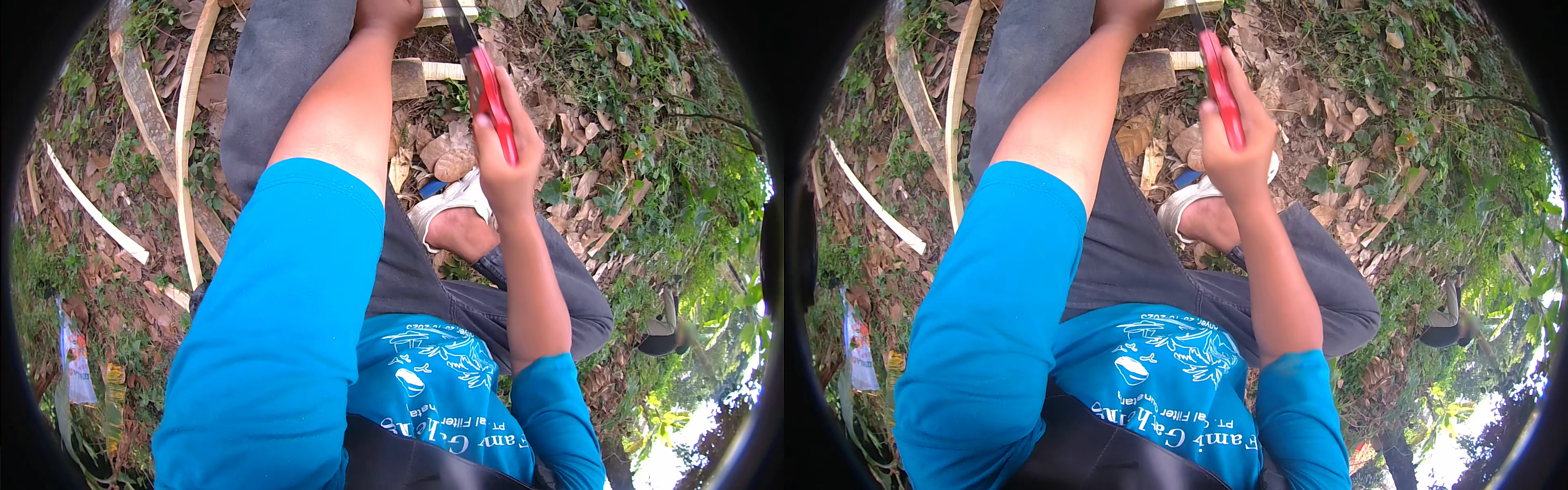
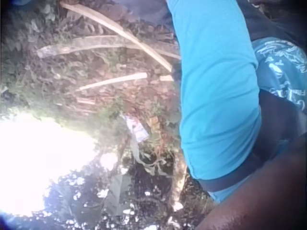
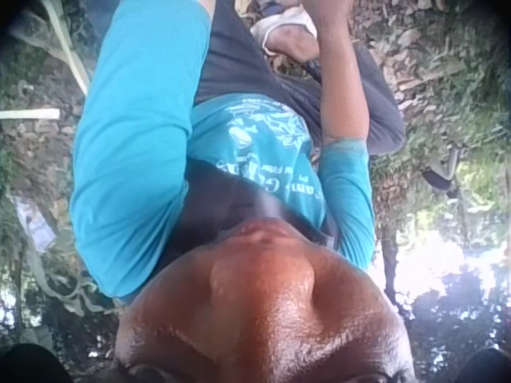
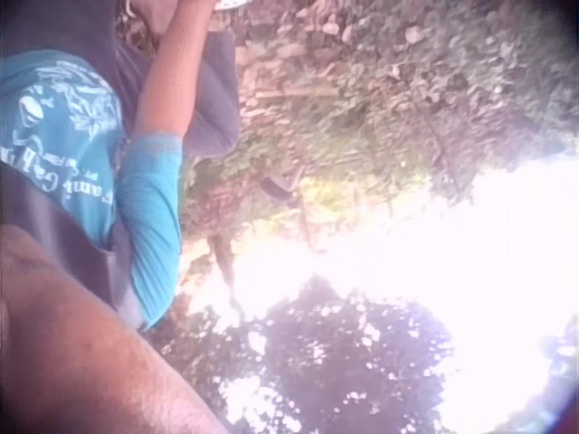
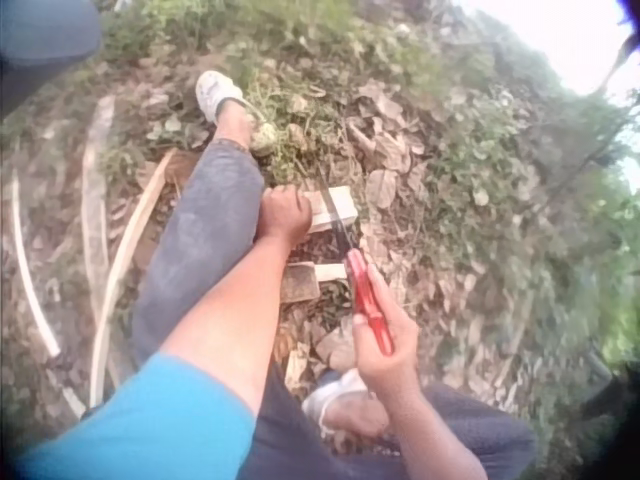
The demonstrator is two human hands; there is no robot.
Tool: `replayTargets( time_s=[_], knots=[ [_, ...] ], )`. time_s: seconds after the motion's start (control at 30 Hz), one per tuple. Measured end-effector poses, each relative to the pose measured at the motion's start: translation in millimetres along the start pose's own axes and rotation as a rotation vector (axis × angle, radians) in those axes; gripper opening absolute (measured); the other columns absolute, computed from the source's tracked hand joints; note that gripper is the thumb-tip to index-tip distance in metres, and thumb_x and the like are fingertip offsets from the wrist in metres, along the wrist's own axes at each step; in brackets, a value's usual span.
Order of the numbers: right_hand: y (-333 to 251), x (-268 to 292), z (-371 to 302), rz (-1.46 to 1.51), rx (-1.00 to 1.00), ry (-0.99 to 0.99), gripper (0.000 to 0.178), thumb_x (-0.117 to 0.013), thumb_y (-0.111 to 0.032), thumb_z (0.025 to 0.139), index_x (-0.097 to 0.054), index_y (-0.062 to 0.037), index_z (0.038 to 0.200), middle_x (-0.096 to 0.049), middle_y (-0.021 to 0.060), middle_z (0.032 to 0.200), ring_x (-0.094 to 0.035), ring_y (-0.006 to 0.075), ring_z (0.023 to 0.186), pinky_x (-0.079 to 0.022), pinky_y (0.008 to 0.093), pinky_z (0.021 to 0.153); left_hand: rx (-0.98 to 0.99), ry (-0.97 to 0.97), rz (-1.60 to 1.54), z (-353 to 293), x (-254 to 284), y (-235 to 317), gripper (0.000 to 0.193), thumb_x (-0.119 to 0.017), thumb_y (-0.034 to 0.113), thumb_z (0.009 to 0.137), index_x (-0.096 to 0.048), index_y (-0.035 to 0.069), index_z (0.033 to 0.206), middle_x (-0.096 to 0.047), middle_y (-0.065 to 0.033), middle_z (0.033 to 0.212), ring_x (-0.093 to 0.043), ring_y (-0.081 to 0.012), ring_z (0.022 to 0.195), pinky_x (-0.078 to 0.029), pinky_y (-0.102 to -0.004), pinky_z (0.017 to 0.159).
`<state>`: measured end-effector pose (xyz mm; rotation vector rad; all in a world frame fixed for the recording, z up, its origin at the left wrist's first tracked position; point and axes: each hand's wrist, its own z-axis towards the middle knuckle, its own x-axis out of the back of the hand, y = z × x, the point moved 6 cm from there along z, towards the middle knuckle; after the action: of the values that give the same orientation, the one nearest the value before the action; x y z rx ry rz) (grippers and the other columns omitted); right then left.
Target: The person sits on the ground and uses a red hand saw to cut a piece of light-colored wood. They hold the wood steady with their left hand and saw back and forth with their right hand, occasionally adjusting the wood's position to continue the cut.
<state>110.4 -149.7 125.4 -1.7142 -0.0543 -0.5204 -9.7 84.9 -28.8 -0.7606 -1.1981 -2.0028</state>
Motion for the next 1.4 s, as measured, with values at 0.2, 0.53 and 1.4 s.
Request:
replayTargets(
  time_s=[0.2,0.53,1.4],
  knots=[
    [34.4,-43.6,106.4,0.316,0.113,0.064,0.056,-0.060,0.003,0.095,-0.054,-0.0032,0.150,-0.067,-0.0016,0.098,-0.050,0.0008,0.069,-0.041,0.0177,0.060,0.025,-0.022,-0.050,3.9,-3.0,12.7,0.029,-0.051,0.025,0.094,-0.069,0.003,0.086,-0.070,-0.0237,0.089,-0.065,-0.0441,0.087,-0.050,-0.0545,0.085],
    [-17.0,62.9,-139.4,-0.009,-0.155,0.029,0.063,-0.054,0.003,0.091,-0.044,0.0054,0.154,-0.064,0.0181,0.140,-0.064,0.0174,0.114,-0.048,0.0307,0.102,0.072,-0.038,0.007,4.7,1.1,5.8,0.032,-0.051,0.028,0.092,-0.071,0.003,0.085,-0.072,-0.0234,0.092,-0.066,-0.0444,0.090,-0.051,-0.0541,0.088],
    [28.3,-42.7,112.0,0.281,0.118,0.049,0.061,-0.060,0.003,0.091,-0.052,-0.0031,0.151,-0.064,-0.0021,0.096,-0.049,0.0022,0.069,-0.043,0.0186,0.061,0.142,-0.164,0.025,15.5,-4.5,9.7,0.033,-0.052,0.026,0.092,-0.074,0.002,0.090,-0.073,-0.0245,0.098,-0.068,-0.0426,0.093,-0.052,-0.0522,0.089]
  ],
)
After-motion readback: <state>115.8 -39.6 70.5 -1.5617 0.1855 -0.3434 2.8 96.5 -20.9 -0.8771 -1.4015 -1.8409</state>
